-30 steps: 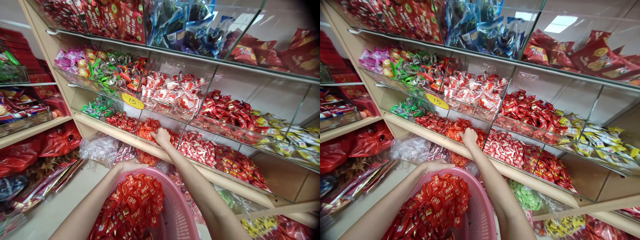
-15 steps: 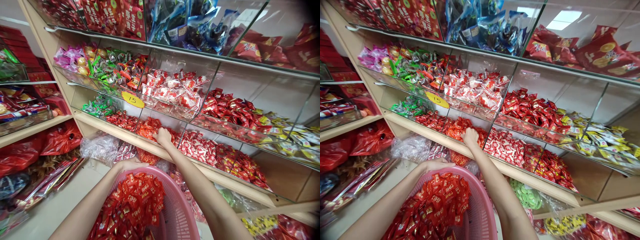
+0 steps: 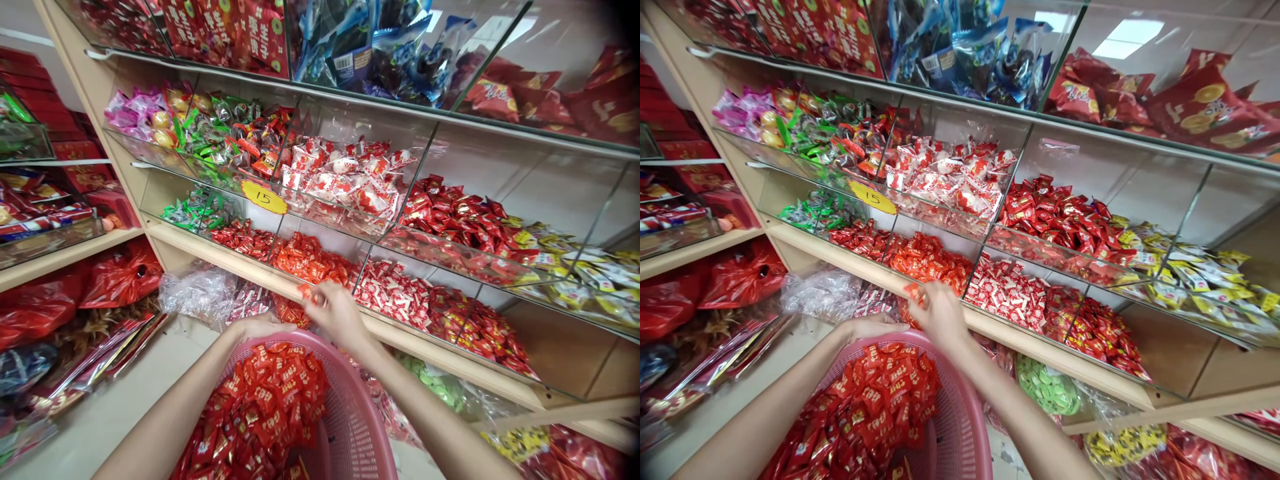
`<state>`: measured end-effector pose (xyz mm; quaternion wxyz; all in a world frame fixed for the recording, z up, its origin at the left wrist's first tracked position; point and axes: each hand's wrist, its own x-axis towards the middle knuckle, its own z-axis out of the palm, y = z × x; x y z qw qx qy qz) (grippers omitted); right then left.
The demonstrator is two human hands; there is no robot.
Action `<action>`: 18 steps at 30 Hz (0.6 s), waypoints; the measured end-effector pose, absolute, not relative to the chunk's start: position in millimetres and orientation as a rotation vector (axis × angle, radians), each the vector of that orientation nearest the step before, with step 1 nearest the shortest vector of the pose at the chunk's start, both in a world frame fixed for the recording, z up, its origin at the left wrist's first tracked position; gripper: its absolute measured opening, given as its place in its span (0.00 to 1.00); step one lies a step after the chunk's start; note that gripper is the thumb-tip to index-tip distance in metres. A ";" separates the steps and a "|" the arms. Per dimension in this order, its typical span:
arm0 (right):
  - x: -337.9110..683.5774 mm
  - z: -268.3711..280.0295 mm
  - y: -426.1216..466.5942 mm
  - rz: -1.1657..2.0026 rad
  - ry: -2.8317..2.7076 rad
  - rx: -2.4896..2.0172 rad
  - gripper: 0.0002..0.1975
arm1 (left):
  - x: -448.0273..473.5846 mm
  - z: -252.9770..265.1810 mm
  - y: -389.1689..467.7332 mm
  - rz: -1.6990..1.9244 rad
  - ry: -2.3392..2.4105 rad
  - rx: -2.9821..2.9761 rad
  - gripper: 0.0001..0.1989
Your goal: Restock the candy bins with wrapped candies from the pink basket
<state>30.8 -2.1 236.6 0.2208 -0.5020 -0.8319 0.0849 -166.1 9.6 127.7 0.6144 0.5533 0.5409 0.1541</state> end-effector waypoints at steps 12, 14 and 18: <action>1.3 144.9 -105.9 0.230 -2.924 -1.023 0.08 | -169.0 119.6 8.1 0.352 1.248 1.235 0.30; -1.0 144.3 -104.1 0.194 -2.939 -1.032 0.07 | -169.1 119.4 8.5 0.353 1.250 1.235 0.29; -4.5 139.3 -103.4 0.152 -2.974 -1.013 0.08 | -168.3 120.6 7.9 0.365 1.232 1.225 0.28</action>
